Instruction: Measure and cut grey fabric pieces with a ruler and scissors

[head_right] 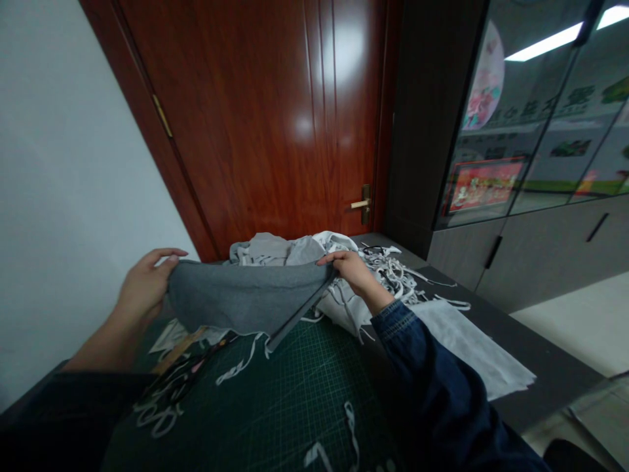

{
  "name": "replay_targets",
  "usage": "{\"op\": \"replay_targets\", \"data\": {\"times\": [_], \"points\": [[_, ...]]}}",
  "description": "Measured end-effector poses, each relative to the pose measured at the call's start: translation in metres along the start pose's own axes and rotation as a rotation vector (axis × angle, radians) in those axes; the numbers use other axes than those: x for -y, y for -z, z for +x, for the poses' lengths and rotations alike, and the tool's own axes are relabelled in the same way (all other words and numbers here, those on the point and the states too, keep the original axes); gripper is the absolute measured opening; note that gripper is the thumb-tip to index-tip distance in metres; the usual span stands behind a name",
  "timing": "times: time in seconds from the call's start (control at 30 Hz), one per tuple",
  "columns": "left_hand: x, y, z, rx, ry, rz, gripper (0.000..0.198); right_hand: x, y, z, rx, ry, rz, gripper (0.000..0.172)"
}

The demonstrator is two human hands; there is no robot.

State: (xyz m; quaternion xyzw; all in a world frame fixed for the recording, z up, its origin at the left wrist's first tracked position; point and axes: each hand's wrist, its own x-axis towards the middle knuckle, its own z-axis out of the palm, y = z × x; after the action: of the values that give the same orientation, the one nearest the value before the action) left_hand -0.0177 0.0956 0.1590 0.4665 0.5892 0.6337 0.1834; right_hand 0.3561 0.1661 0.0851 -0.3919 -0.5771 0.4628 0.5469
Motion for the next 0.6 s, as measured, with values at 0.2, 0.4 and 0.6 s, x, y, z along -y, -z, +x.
{"op": "replay_targets", "data": {"times": [0.2, 0.4, 0.6], "points": [[0.001, -0.001, -0.004, 0.258, 0.099, -0.153, 0.044, -0.006, 0.004, 0.004, -0.023, 0.022, 0.129, 0.033], [-0.010, 0.018, -0.036, 0.441, 0.107, -0.181, 0.039, 0.003, 0.029, 0.015, -0.115, 0.109, 0.149, 0.033], [0.021, 0.036, -0.055, 0.726, 0.175, 0.295, 0.018, -0.011, 0.023, 0.019, -0.012, 0.060, -0.267, 0.012]]}}
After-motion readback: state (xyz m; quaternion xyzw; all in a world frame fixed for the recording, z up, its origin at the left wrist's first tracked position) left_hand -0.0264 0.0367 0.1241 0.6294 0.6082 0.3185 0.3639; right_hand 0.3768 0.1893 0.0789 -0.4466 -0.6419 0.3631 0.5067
